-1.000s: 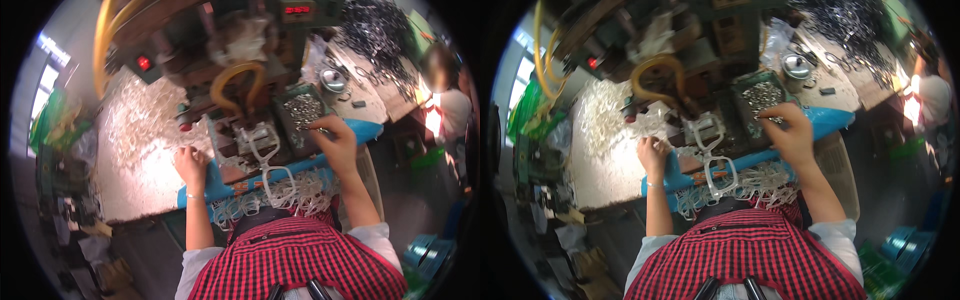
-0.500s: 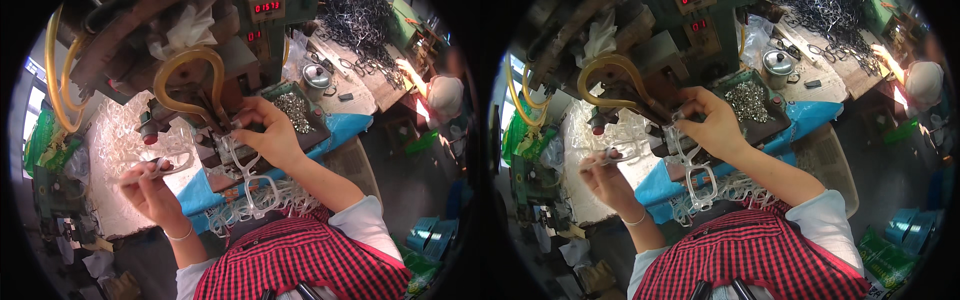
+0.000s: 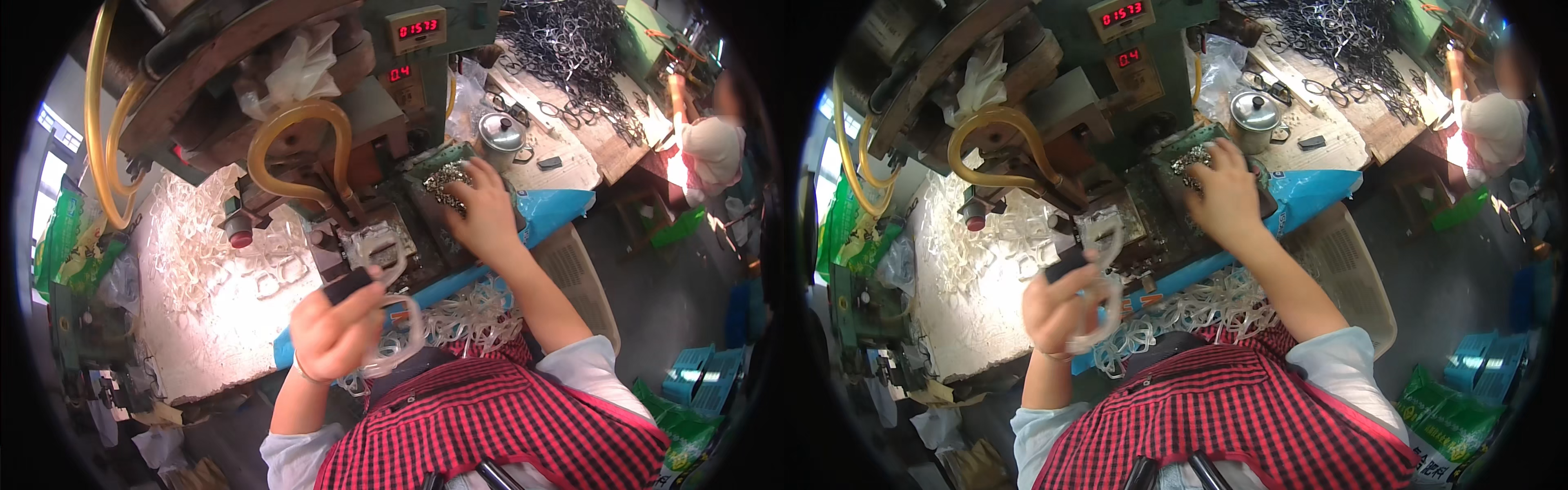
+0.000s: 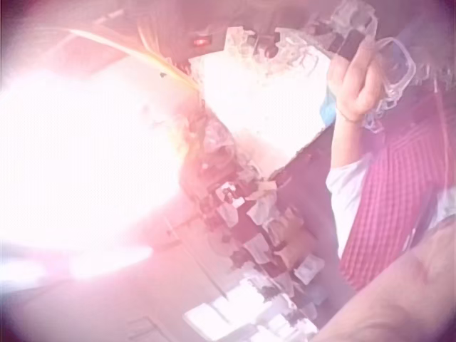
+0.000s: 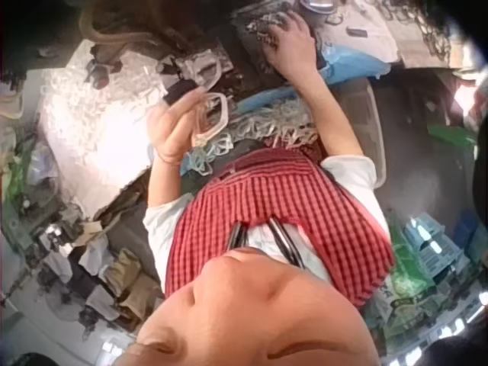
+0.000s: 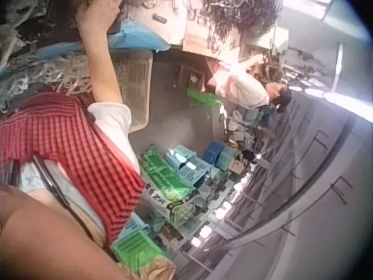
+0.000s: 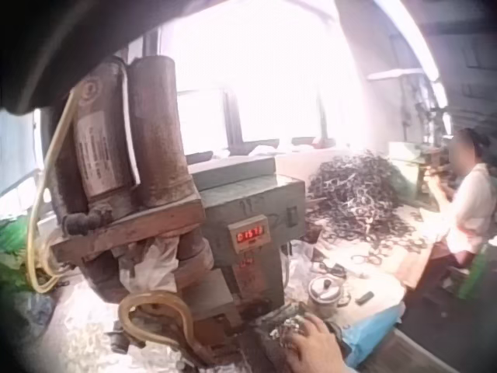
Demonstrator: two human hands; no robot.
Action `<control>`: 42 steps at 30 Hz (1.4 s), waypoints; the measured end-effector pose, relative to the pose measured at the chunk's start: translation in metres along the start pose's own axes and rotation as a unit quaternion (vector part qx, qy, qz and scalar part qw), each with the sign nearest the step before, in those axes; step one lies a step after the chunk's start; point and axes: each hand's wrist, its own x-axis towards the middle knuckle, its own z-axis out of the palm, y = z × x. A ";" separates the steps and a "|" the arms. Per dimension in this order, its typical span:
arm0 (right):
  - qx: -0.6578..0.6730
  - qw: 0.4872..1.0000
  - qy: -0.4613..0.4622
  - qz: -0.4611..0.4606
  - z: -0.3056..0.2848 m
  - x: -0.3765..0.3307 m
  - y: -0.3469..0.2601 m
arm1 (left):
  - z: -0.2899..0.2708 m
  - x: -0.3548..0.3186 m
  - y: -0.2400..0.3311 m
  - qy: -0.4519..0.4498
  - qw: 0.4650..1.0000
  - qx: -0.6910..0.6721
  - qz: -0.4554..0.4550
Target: The person repeatedly places white plastic eyeglass frames into a press machine, inserts small metal components, and operates the lever to secure the parts. The person then removes the assembled frames and places them on a pile.
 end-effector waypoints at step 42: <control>0.245 0.961 0.032 0.126 -0.025 -0.035 0.015 | -0.023 -0.140 -0.104 0.073 0.883 0.166 -0.432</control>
